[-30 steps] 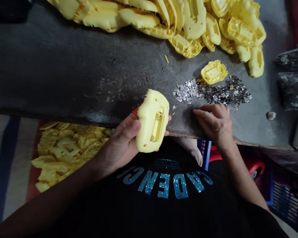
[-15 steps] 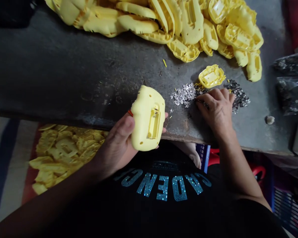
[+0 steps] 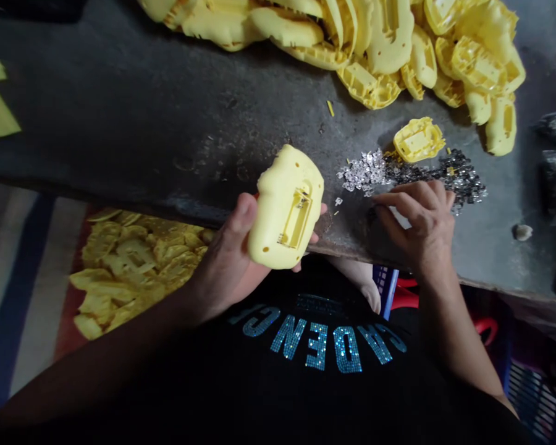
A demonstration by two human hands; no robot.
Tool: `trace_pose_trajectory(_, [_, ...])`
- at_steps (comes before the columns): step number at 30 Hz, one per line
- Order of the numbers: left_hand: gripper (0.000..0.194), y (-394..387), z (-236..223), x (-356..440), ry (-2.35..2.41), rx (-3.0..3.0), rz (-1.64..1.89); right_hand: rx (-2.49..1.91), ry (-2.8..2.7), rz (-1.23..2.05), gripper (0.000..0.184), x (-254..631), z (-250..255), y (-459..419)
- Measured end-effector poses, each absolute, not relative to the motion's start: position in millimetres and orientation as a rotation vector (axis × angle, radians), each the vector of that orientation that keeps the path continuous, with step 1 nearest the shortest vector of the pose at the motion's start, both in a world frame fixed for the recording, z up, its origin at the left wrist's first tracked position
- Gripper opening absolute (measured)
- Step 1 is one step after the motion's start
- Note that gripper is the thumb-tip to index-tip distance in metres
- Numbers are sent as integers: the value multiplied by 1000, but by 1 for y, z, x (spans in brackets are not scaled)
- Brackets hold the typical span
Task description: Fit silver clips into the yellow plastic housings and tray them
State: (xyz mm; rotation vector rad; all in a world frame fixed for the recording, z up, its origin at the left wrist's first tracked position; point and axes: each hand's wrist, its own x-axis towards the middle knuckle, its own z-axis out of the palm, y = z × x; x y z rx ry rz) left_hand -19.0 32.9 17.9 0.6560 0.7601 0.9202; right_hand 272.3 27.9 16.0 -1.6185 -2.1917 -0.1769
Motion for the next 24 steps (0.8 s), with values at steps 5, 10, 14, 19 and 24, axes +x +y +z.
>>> trace_pose_trajectory(5, [80, 28, 15, -23, 743, 671, 930, -1538, -2314, -184, 16, 234, 10, 45])
trace_pose_trajectory(10, [82, 24, 13, -30, 728, 635, 912, -1528, -2414, -111, 18, 234, 7, 52])
trace_pose_trajectory(14, [74, 22, 16, -28, 725, 589, 914, -1527, -2486, -129, 17, 241, 12, 40])
trace_pose_trajectory(19, [71, 23, 16, -20, 683, 524, 863, -1561, -2527, -215, 21, 233, 7, 40])
trace_pose_trajectory(24, [73, 21, 12, -19, 672, 498, 836, -1586, -2500, -166, 19, 219, 1, 57])
